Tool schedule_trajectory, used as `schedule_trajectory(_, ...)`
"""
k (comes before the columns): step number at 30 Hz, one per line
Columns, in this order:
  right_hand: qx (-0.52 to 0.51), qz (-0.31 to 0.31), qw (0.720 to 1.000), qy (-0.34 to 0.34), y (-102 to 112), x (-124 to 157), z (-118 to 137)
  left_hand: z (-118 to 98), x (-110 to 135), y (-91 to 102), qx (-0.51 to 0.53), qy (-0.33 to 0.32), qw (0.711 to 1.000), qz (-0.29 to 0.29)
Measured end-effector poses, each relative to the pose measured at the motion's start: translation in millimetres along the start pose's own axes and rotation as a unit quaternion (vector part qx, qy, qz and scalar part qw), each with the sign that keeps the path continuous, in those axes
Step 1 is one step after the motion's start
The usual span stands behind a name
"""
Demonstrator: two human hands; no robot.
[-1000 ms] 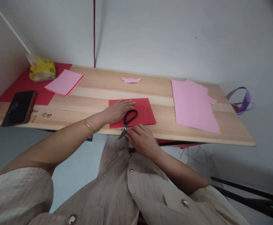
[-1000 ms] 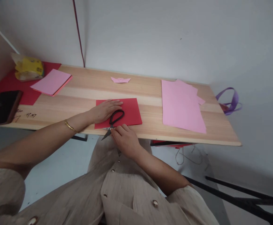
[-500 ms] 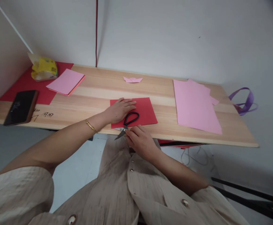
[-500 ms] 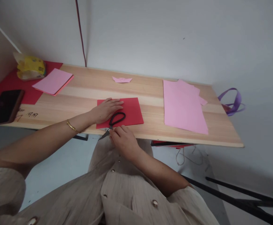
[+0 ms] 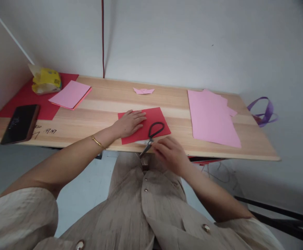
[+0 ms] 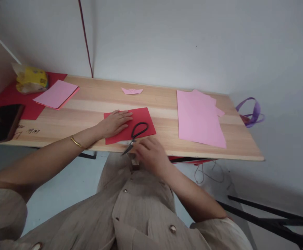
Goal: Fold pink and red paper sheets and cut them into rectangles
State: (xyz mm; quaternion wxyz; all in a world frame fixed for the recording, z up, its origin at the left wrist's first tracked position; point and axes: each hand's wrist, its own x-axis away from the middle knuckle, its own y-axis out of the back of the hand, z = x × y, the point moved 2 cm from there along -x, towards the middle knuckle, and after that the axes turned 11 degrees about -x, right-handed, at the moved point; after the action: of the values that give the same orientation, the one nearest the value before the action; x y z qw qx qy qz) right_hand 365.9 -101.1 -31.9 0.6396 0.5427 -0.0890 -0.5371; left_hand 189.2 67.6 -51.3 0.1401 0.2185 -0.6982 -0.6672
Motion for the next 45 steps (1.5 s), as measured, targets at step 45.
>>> schedule_trajectory(45,-0.084,0.015,0.995,0.054,-4.9,-2.8,-20.8,-26.1,114.6,39.6,0.098,0.047,0.994,-0.005)
